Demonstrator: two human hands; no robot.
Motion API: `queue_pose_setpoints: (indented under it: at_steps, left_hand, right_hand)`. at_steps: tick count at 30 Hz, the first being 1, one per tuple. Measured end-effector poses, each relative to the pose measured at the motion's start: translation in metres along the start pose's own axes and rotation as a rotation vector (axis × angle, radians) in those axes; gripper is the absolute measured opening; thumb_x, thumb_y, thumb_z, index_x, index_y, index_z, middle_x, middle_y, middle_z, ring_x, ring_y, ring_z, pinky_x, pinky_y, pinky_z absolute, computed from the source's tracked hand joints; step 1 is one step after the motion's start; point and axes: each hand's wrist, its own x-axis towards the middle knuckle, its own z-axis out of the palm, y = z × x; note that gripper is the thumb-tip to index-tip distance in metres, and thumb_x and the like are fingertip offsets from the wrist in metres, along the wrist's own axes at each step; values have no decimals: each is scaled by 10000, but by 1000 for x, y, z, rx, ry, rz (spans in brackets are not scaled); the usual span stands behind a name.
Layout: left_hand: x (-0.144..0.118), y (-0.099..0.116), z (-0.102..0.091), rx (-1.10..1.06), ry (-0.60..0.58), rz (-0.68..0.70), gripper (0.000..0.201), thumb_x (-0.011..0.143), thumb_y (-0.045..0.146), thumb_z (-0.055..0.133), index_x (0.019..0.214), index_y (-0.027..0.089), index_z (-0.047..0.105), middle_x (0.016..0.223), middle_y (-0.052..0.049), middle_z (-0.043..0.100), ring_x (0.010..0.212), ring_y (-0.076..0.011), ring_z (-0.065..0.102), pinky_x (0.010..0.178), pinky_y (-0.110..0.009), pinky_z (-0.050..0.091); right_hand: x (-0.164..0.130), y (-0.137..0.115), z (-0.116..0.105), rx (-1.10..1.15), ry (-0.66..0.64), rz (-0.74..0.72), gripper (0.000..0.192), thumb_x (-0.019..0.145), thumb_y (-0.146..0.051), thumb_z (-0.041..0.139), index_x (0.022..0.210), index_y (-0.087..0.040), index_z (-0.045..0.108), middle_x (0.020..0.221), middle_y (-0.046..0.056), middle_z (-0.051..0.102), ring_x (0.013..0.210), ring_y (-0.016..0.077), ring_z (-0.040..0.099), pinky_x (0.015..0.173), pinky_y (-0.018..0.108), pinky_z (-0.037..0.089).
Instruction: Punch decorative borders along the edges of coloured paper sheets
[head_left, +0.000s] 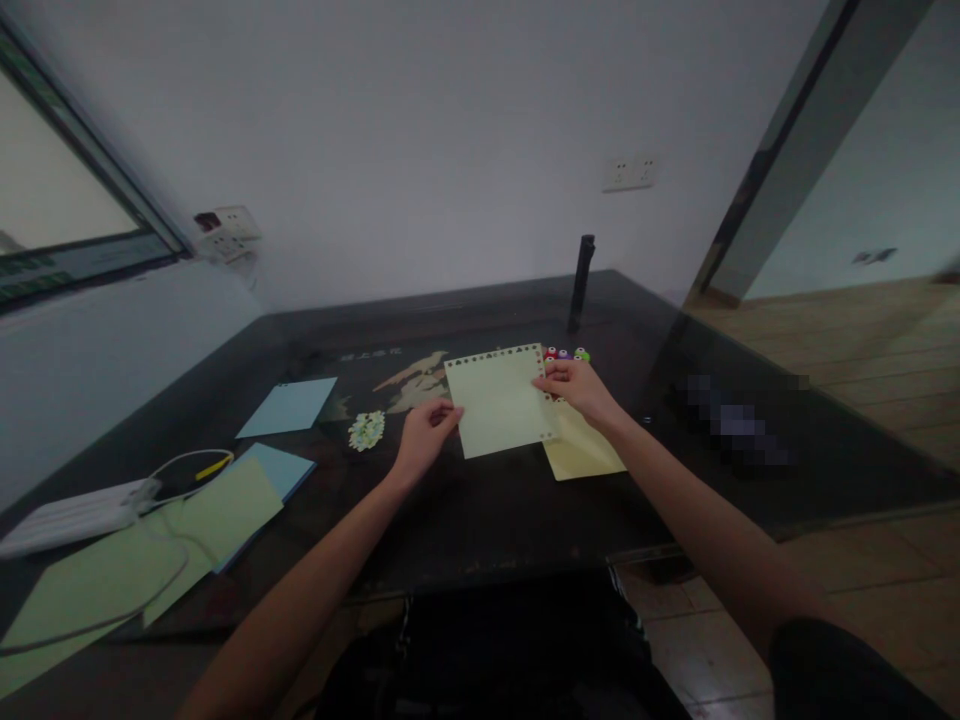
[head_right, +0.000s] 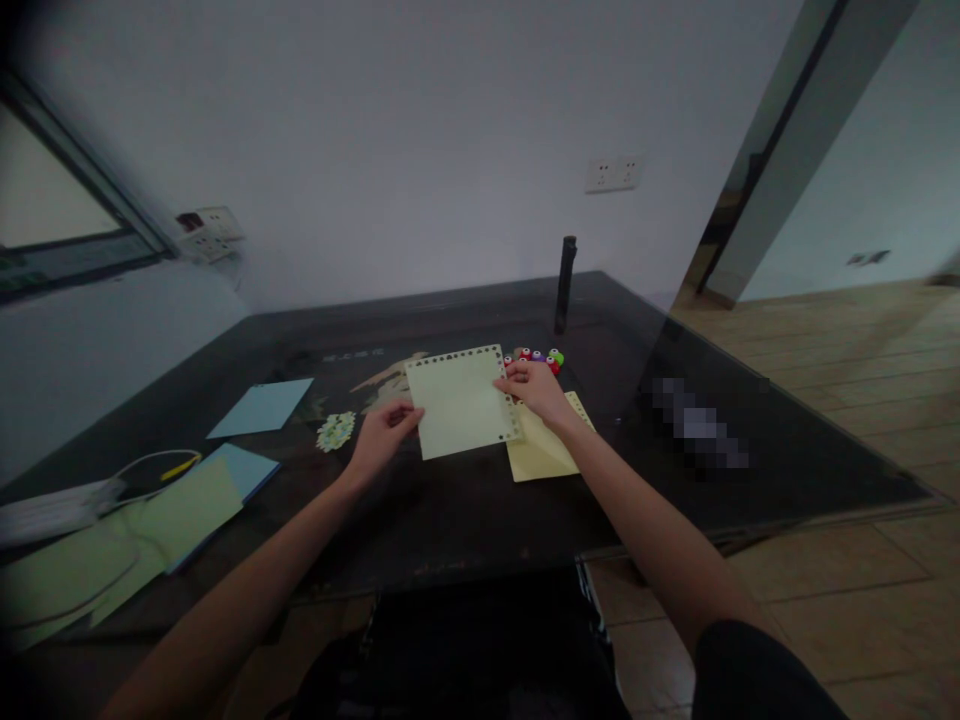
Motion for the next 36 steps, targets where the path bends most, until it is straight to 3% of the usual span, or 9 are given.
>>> queue_pose_setpoints:
  at_steps: [7,13,17,23,29,33,36]
  left_hand:
    - [4,27,33,-139,14,83,345,727,297,632,961,195,400,618,59,582,527,-93,564,545,-210,456]
    - [12,39,75,-69,-171,47,200,751,257,597,860,189,444,599,48,580,513,-104,588,519,-218,470]
    - [14,37,96,51,-310,16,118,743,193,592,806,176,494,538,45,580,473,-107,581,503,-215,453]
    - [15,24,112,258,-353,21,179,724,174,623,865,178,513,546,43,604,492,-125,604,555,-239,459]
    - [12,20,113,504,-366,76,238,746,210,618,954,188,504,636,-1,643,605,-182,632,651,-291,461]
    - [-2,30,113,699,-344,186,172,811,255,553,968,187,543,777,-62,646,759,-221,625,722,-329,460]
    - [-20,36,117,726,-422,374,173,839,285,528,974,186,572,982,-96,624,962,-237,579,843,-360,448]
  right_hand:
    - [-22,-9,-39,11,92,-5,284,623,-402,718,701,-166,580,591,-6,557,533,110,492,542,272,415]
    - [-38,5,-82,-31,194,44,347,598,-422,732,795,-161,614,594,-4,597,505,118,510,502,261,406]
    - [-51,23,-101,-197,201,87,383,605,-392,719,886,-152,622,565,-17,589,487,125,513,493,259,400]
    - [-60,50,-107,-364,129,111,380,649,-360,671,957,-142,622,556,-15,601,510,148,545,516,266,420]
    - [-60,59,-100,-497,100,122,331,665,-305,654,954,-145,632,572,-7,620,539,157,567,557,271,428]
    - [-60,58,-98,-549,119,119,273,669,-283,648,913,-162,640,578,-11,629,542,155,577,565,269,424]
    - [-60,57,-98,-556,126,112,267,662,-285,653,902,-169,644,575,-13,629,535,153,577,554,265,422]
